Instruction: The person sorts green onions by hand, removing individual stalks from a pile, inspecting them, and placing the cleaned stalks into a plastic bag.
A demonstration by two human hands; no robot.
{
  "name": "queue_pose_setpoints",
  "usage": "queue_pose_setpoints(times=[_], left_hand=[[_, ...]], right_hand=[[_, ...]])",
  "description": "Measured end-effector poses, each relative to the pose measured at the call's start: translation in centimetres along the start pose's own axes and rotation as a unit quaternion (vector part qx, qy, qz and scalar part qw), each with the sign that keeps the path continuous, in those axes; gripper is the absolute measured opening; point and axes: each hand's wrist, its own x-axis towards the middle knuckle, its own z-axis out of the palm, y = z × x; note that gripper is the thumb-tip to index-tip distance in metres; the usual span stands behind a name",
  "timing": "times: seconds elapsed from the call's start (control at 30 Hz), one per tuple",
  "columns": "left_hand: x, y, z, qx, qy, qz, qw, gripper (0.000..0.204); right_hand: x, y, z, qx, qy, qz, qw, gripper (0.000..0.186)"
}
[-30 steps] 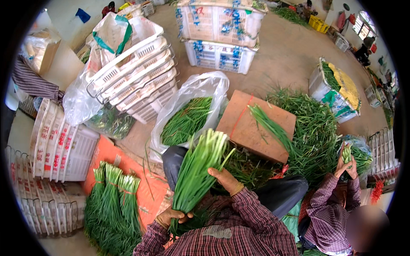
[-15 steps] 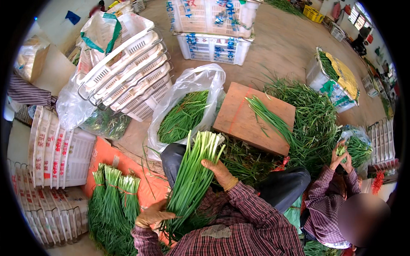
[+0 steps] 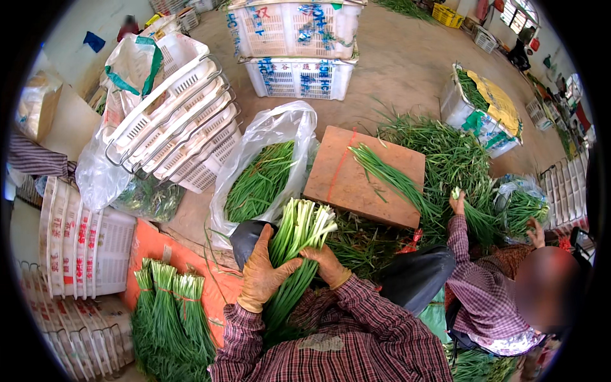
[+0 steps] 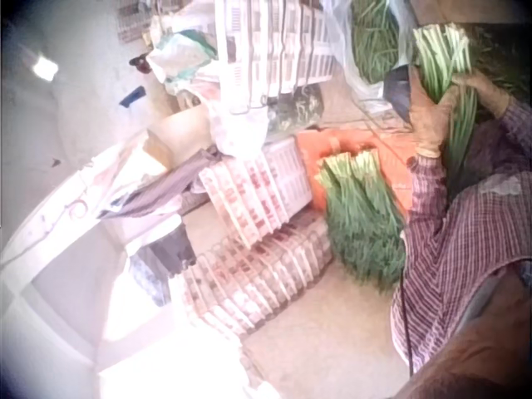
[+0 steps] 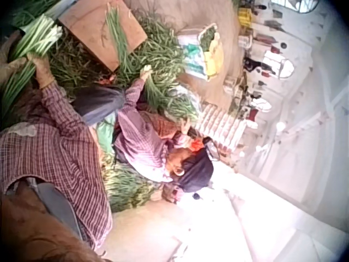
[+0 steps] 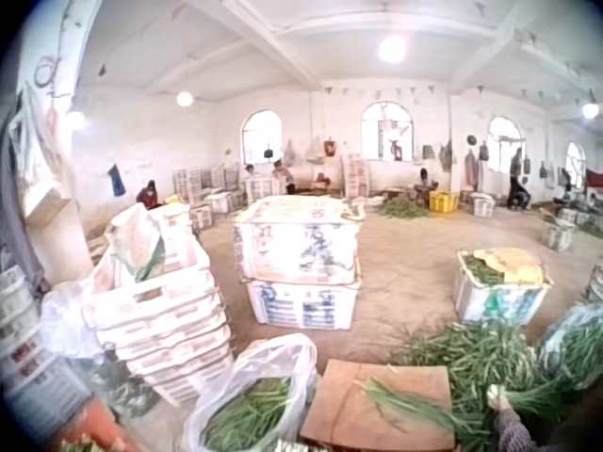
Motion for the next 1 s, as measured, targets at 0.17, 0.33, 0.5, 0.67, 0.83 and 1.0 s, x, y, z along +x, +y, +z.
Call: queue_pose_setpoints(times=[0.17, 0.33, 0.5, 0.67, 0.83, 1.0], left_hand=[[1.2, -1.8, 0.4, -0.166, -0.046, -0.061, 0.983, 0.066], [1.6, -1.4, -0.2, -0.371, -0.067, -0.173, 0.91, 0.045], [1.6, -0.7, 0.0, -0.461, -0.117, -0.21, 0.854, 0.047], [1.3, 1.0, 1.4, -0.269, -0.202, -0.122, 0.934, 0.082], [1.2, 3.1, 2.4, -0.054, -0.232, 0.03, 0.971, 0.107], [1.1, 0.7, 2.1, -0.085, -0.25, 0.013, 0.964, 0.093]], right_hand=[[-0.7, 0.6, -1.2, -0.012, 0.017, 0.007, 1.0, 0.072], [-1.8, -1.2, 0.3, -0.013, 0.005, -0.013, 1.0, 0.072], [-2.1, -2.6, 0.4, -0.02, -0.005, -0.053, 0.998, 0.071], [-1.5, -3.0, 0.9, -0.037, -0.009, -0.065, 0.997, 0.083], [-2.7, -3.9, 2.3, -0.252, 0.09, -0.063, 0.961, 0.094], [-3.2, -4.7, 2.3, -0.213, 0.027, -0.1, 0.972, 0.103]])
